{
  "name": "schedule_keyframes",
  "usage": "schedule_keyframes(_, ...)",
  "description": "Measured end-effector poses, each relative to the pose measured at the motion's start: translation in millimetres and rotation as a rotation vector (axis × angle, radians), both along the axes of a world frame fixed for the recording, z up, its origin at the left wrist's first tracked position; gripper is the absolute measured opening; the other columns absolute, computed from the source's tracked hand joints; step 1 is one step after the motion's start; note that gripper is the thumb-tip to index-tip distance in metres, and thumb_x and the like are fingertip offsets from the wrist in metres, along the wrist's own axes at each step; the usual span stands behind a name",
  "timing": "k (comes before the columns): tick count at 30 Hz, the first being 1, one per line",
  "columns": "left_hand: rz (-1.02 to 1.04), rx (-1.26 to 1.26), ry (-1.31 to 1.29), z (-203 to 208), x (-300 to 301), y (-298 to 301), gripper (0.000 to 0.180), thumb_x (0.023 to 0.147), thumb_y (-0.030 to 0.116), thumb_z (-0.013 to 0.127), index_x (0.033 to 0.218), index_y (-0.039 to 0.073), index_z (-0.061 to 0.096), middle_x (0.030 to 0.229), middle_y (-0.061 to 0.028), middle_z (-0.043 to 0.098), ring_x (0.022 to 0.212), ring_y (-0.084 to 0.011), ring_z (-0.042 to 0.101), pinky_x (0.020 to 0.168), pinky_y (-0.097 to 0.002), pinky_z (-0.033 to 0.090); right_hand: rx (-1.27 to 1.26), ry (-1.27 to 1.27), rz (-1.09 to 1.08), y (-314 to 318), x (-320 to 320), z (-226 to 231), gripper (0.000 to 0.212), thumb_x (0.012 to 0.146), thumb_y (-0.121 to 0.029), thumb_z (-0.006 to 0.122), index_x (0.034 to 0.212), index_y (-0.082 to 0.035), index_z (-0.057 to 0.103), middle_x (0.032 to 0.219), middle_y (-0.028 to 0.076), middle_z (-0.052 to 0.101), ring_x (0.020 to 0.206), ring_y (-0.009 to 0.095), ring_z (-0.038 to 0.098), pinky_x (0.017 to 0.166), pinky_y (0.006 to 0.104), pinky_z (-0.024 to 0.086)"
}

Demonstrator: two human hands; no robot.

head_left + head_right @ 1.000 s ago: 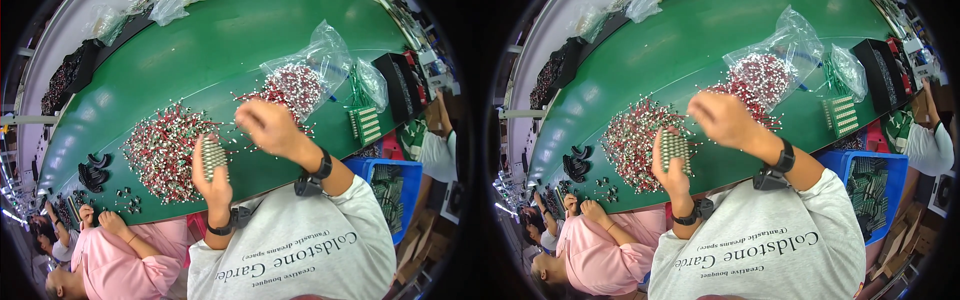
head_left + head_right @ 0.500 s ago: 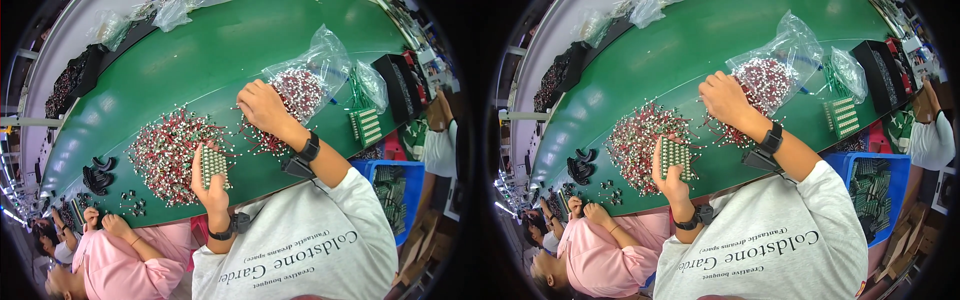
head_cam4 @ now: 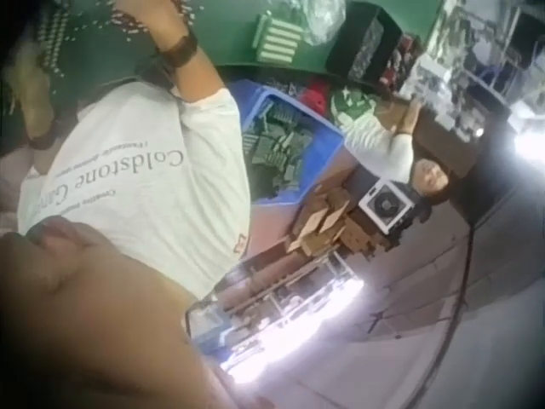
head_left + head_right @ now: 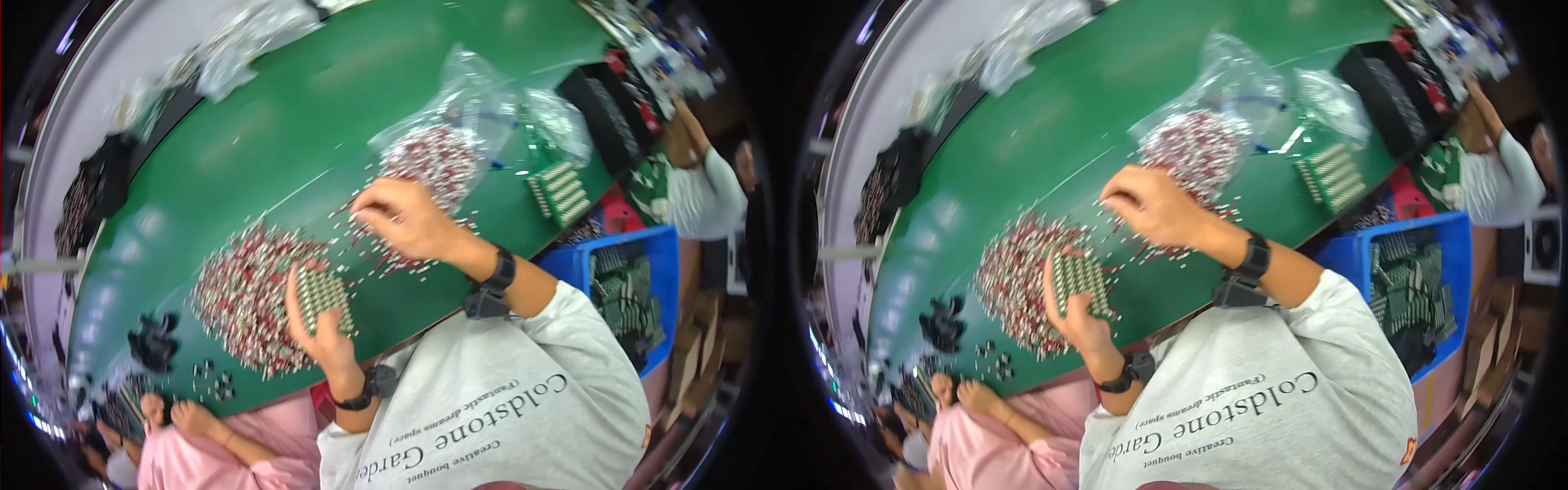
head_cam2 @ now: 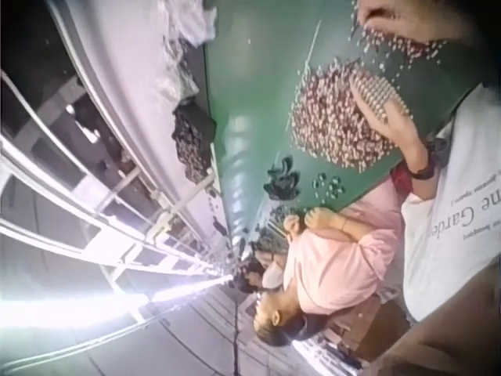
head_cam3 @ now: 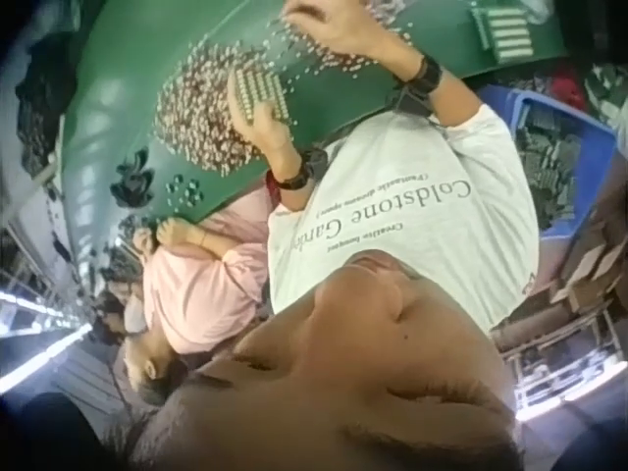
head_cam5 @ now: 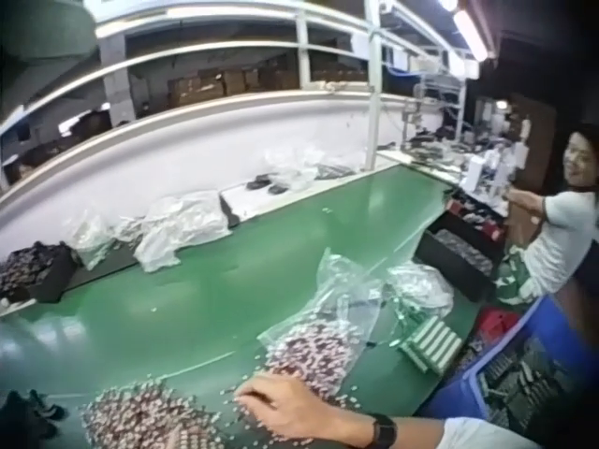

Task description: Manually inserting electronic components into circuit boards at a factory workstation.

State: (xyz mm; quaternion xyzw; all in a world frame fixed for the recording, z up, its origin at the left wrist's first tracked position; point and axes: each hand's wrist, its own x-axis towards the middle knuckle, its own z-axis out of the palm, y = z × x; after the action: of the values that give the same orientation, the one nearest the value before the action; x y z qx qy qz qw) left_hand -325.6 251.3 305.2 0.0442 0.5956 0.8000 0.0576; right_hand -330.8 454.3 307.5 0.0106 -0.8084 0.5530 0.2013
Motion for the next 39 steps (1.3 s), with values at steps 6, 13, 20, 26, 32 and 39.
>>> schedule_keyframes(6, -0.056, 0.018, -0.003, -4.8, -0.7, 8.3, 0.076, 0.064, -0.005, 0.04, 0.14, -0.01, 0.041, 0.131, -0.0232, 0.053, 0.12, -0.0306, 0.055, 0.101, -0.0401, 0.046, -0.07, -0.002, -0.001, -5.5, 17.6, 11.8, 0.01, 0.091, -0.008, 0.059, 0.095, 0.001, 0.058, 0.081, 0.012, 0.057, 0.069, 0.022, 0.059, 0.062, 0.0351, 0.047)
schedule_keyframes(13, -0.069, -0.053, 0.002, -1.8, -6.8, 18.6, 0.07, 0.069, -0.006, 0.042, 0.14, -0.009, 0.042, 0.131, -0.0205, 0.055, 0.117, -0.0265, 0.056, 0.096, -0.0343, 0.048, 0.003, 0.16, 0.0, -21.3, 38.7, 28.4, 0.006, 0.087, 0.001, 0.063, 0.092, 0.001, 0.059, 0.078, 0.008, 0.055, 0.058, 0.014, 0.054, 0.049, 0.0283, 0.042)
schedule_keyframes(20, -0.118, -0.1, 0.089, -2.3, -7.4, 27.5, 0.063, 0.078, -0.005, 0.041, 0.141, -0.007, 0.042, 0.129, -0.0194, 0.057, 0.114, -0.0209, 0.058, 0.095, -0.0321, 0.048, 0.164, 0.178, 0.141, -45.5, 51.3, 28.5, 0.013, 0.083, 0.003, 0.066, 0.096, 0.002, 0.063, 0.078, 0.011, 0.056, 0.061, 0.024, 0.058, 0.053, 0.0338, 0.049)
schedule_keyframes(26, -0.146, -0.139, 0.035, 6.0, -0.1, 20.8, 0.066, 0.075, -0.006, 0.043, 0.141, -0.005, 0.043, 0.128, -0.017, 0.057, 0.11, -0.0178, 0.058, 0.094, -0.0297, 0.047, 0.125, 0.181, 0.117, -44.5, 36.3, 19.3, 0.014, 0.084, 0.005, 0.063, 0.098, 0.003, 0.061, 0.082, 0.013, 0.056, 0.066, 0.027, 0.059, 0.057, 0.0356, 0.048)
schedule_keyframes(32, -0.146, -0.225, 0.076, 3.8, 1.9, 19.4, 0.069, 0.071, -0.002, 0.046, 0.14, -0.006, 0.045, 0.122, -0.0149, 0.059, 0.106, -0.0197, 0.058, 0.093, -0.0311, 0.047, 0.198, 0.155, 0.073, -39.7, 28.3, 13.2, 0.012, 0.084, 0.005, 0.061, 0.096, 0.003, 0.059, 0.082, 0.014, 0.056, 0.065, 0.029, 0.058, 0.055, 0.0381, 0.047)
schedule_keyframes(39, -0.169, -0.35, 0.18, 7.4, 3.3, 20.0, 0.069, 0.068, 0.0, 0.048, 0.137, -0.008, 0.046, 0.119, -0.0179, 0.058, 0.11, -0.025, 0.056, 0.099, -0.0361, 0.043, 0.299, 0.141, 0.087, -37.3, 26.6, 8.2, 0.008, 0.087, -0.001, 0.061, 0.092, 0.003, 0.056, 0.083, 0.015, 0.058, 0.069, 0.031, 0.061, 0.057, 0.0394, 0.051)
